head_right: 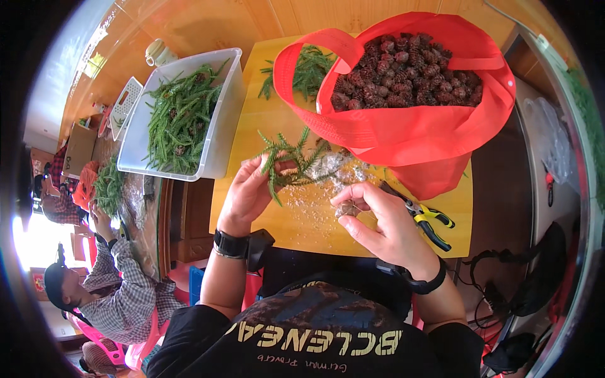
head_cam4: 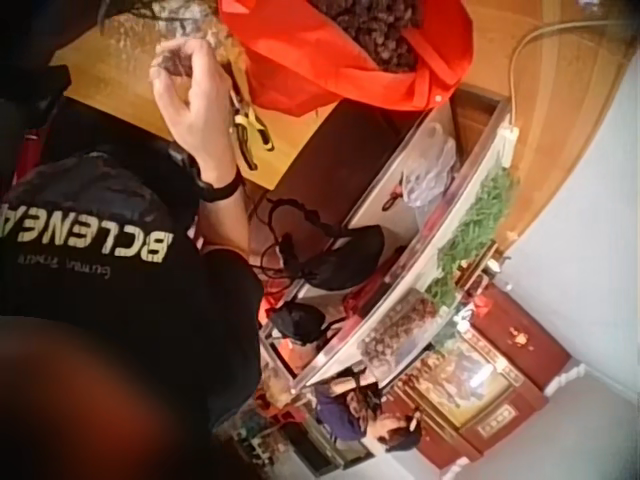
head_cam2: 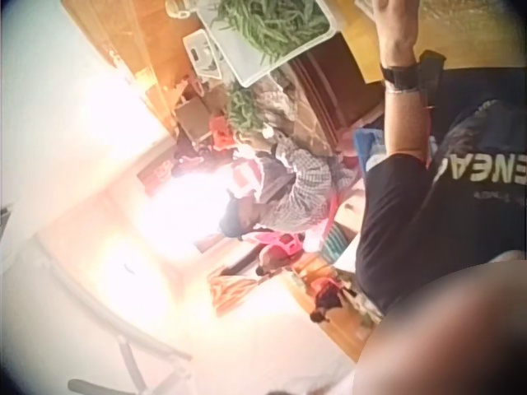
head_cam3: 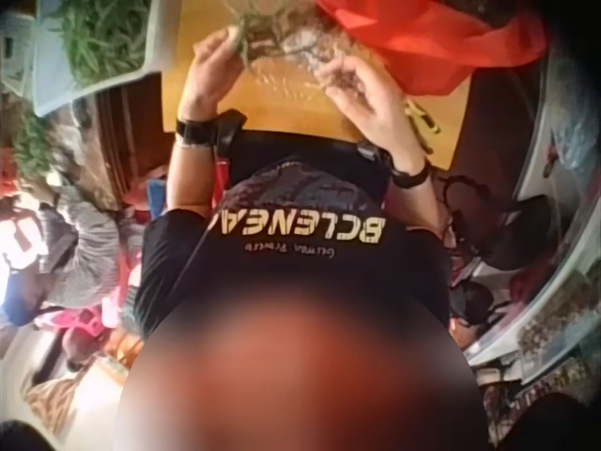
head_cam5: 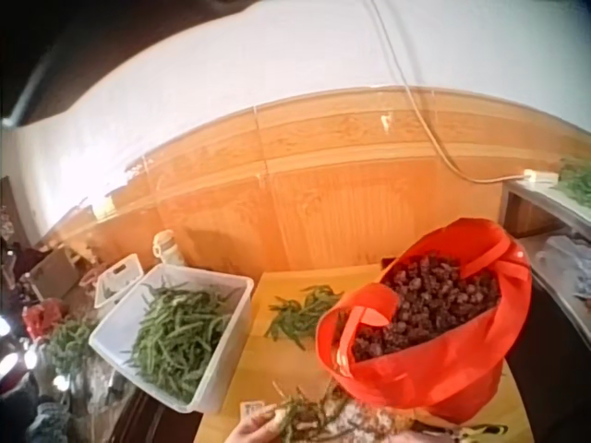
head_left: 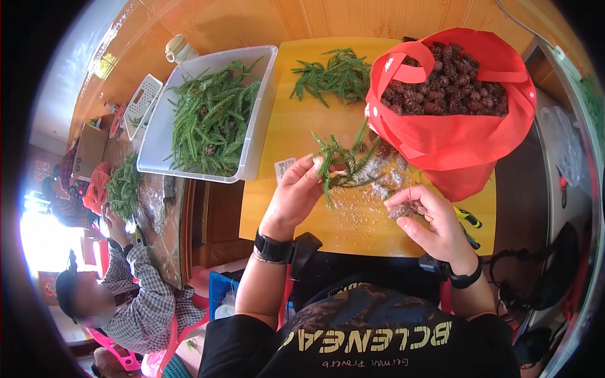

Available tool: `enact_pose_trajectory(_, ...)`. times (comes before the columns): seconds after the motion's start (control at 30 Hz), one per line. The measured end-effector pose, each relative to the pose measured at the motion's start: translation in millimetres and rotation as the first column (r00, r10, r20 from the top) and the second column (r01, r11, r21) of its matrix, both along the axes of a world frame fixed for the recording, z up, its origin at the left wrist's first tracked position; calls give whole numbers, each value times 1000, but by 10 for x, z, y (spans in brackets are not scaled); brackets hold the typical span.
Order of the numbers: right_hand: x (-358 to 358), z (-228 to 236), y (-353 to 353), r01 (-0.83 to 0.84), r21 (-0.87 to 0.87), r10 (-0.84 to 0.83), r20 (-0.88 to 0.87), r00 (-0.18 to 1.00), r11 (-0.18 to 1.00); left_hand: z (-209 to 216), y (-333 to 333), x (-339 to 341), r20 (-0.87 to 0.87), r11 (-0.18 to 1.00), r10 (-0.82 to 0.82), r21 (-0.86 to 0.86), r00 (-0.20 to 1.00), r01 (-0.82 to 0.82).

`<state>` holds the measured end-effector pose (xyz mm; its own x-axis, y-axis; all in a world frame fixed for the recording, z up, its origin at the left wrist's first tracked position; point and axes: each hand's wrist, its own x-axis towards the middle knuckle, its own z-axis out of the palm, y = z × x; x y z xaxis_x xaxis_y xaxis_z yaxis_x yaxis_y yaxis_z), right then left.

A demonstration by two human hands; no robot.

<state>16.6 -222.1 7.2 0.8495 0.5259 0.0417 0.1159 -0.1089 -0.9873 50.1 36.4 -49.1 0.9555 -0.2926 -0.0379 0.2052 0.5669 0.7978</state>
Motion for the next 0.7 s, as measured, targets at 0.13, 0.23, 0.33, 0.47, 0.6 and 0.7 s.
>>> enact_pose_trajectory(0.13,18,12,42,1,-42,3,99,995,999,-23,0,-145,30,1000,12,-17,999,-12)
enact_pose_trajectory(0.23,35,8,92,25,-46,-19,133,991,999,-88,64,-234,47,997,-42,-62,998,45)
enact_pose_trajectory(0.33,58,-30,136,-30,24,27,132,991,999,58,-28,-290,17,987,-64,-147,998,66)
enact_pose_trajectory(0.47,64,-16,207,-92,58,85,101,991,994,69,-83,-308,50,994,-74,-83,996,78)
enact_pose_trajectory(0.6,55,42,273,-81,-7,81,150,985,997,84,-120,-310,146,986,-150,-45,978,158)
enact_pose_trajectory(0.7,19,1,278,-6,12,6,51,999,1000,95,-122,-322,135,982,-177,-44,975,184)
